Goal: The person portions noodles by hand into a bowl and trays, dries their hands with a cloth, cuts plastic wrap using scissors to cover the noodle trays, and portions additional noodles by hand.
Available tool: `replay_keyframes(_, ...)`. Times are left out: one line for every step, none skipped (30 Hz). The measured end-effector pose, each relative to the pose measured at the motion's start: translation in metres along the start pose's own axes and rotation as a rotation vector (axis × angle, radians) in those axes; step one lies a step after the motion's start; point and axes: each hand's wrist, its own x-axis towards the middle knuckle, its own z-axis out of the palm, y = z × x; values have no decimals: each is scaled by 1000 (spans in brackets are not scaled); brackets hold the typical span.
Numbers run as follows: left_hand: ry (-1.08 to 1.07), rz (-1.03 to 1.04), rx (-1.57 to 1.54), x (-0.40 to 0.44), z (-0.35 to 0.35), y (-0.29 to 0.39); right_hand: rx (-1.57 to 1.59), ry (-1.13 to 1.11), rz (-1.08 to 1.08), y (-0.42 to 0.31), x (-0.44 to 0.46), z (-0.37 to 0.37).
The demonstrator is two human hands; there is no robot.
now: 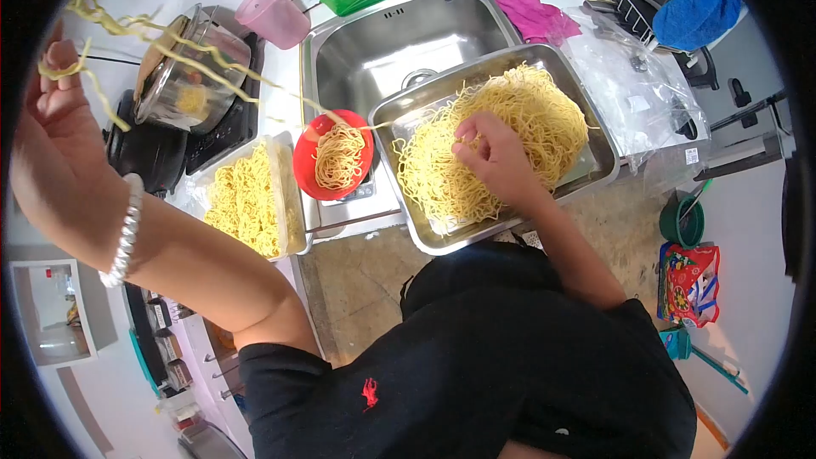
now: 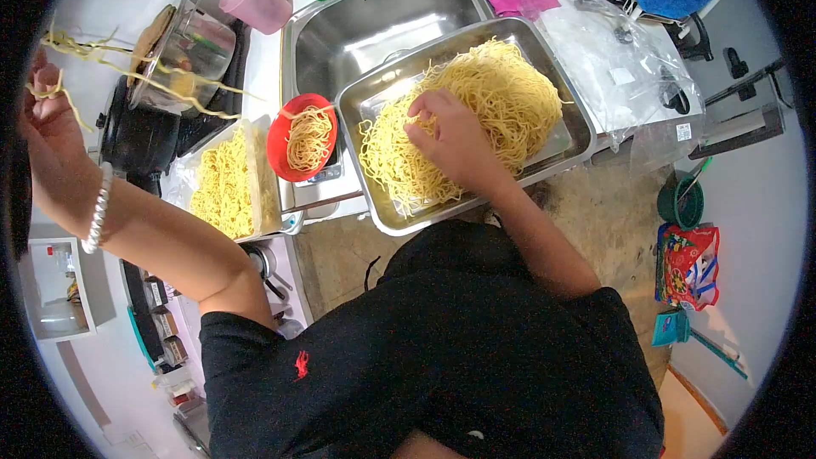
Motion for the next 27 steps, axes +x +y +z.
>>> replay_keyframes(-4, -17, -17, 0, 2, 2, -49, -30, -28, 2, -3, 5)
replay_keyframes(-8, -34, -34, 0, 4, 5, -98, -60, -55, 3, -5, 10)
replay_keyframes(-43, -33, -60, 3, -3, 3, -138, -79, -56, 4, -7, 14)
replay_keyframes(-70, -48, -84, 8, -27, -6, -178, -98, -57, 6, -8, 17)
replay_keyframes(-96, -63, -107, 12, -51, -14, -218, -117, -58, 6, -9, 20)
replay_keyframes(-122, -79, -131, 17, -75, -22, -235, -111, -40, 6, -9, 22)
replay_keyframes(66, -109, 0, -2, -63, -31, -253, -103, -20, 6, -10, 24)
replay_keyframes(251, -137, 129, -20, -51, -39, -271, -94, 2, 6, -11, 26)
replay_keyframes(276, -220, 185, -38, -42, -42, -287, -90, 9, 5, -12, 27)
replay_keyframes(220, -304, 94, -57, -44, -49, -305, -87, 18, 5, -12, 27)
replay_keyframes(248, -376, 50, -80, -31, -55, -324, -82, 26, 5, -12, 28)
replay_keyframes(173, -441, 12, -101, -31, -65, -344, -72, 21, 5, -13, 29)
replay_keyframes(104, -565, 68, -125, -34, -79, -364, -63, 15, 6, -13, 31)
replay_keyframes(137, -655, 203, -149, -29, -97, -383, -57, 9, 7, -13, 33)
replay_keyframes(42, -779, 294, -175, -33, -113, -396, -56, 17, 7, -12, 35)
replay_keyframes(-55, -965, 471, -194, -25, -115, -409, -56, 26, 7, -12, 35)
replay_keyframes(-104, -981, 585, -217, -30, -124, -424, -58, 34, 8, -11, 36)
replay_keyframes(-55, -1064, 571, -227, -29, -120, -424, -58, 35, 8, -10, 37)
replay_keyframes(14, -1113, 487, -235, -34, -114, -424, -58, 38, 8, -10, 37)
replay_keyframes(85, -1162, 402, -243, -40, -109, -426, -60, 41, 8, -10, 37)
replay_keyframes(111, -1153, 426, -248, -47, -104, -428, -62, 48, 7, -10, 37)
replay_keyframes(141, -1145, 452, -252, -55, -100, -429, -66, 52, 7, -9, 37)
replay_keyframes(156, -1133, 501, -255, -63, -96, -429, -73, 53, 7, -9, 38)
replay_keyframes(161, -1110, 530, -256, -71, -91, -438, -74, 58, 9, -8, 39)
replay_keyframes(179, -1097, 562, -255, -77, -84, -445, -75, 61, 11, -7, 39)
replay_keyframes(195, -1082, 596, -254, -83, -79, -450, -73, 65, 12, -7, 41)
replay_keyframes(222, -1076, 610, -255, -90, -76, -453, -77, 80, 12, -7, 42)
